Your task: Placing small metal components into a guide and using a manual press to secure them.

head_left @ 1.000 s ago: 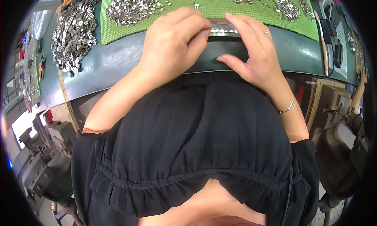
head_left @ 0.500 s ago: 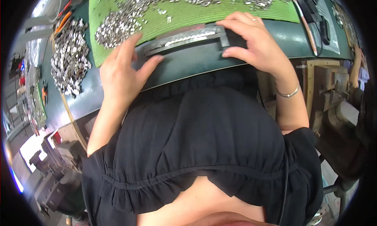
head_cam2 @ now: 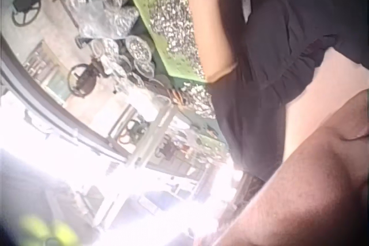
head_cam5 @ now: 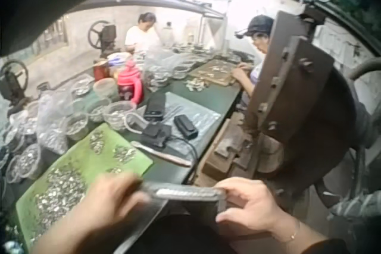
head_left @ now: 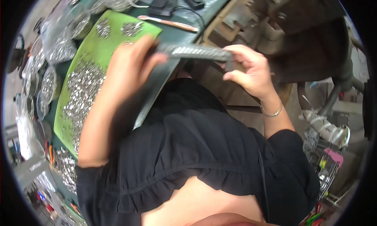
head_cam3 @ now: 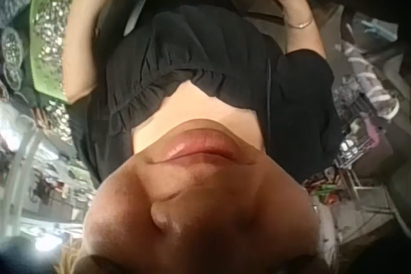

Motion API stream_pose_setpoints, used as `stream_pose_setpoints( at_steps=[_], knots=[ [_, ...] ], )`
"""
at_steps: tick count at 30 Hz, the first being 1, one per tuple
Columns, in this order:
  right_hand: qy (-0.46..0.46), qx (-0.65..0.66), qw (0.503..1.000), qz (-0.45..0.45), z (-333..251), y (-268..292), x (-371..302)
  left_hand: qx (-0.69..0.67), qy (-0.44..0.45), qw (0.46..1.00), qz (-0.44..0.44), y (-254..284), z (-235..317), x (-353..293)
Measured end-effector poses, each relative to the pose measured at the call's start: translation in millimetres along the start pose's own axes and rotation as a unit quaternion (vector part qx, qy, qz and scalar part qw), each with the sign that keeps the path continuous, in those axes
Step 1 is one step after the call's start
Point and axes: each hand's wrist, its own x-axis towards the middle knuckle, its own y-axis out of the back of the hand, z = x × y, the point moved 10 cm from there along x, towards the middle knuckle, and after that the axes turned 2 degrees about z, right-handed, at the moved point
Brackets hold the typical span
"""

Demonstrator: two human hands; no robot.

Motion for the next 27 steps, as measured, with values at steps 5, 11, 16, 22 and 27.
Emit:
stream_pose_setpoints(
  at_steps=[5, 11, 16, 22, 27],
  knots=[
    [-0.104, 0.013, 0.961, 0.257, 37, 86, -54, -0.037, -0.16, 0.981, -0.106, -90, 46, 152],
    [-0.177, -0.159, 0.922, 0.305, 53, 93, -57, -0.059, -0.112, 0.987, -0.1, -156, 19, 183],
    [-0.088, -0.544, 0.796, 0.25, 19, 84, -42, 0.048, 0.024, 0.998, -0.044, -154, 30, 142],
    [0.29, -0.633, 0.589, 0.411, -235, 123, -181, -0.031, 0.056, 0.997, -0.035, -187, 72, 106],
    [0.112, -0.523, 0.661, 0.526, -173, 189, -249, -0.063, 0.111, 0.992, 0.0, -195, 62, 120]
  ],
)
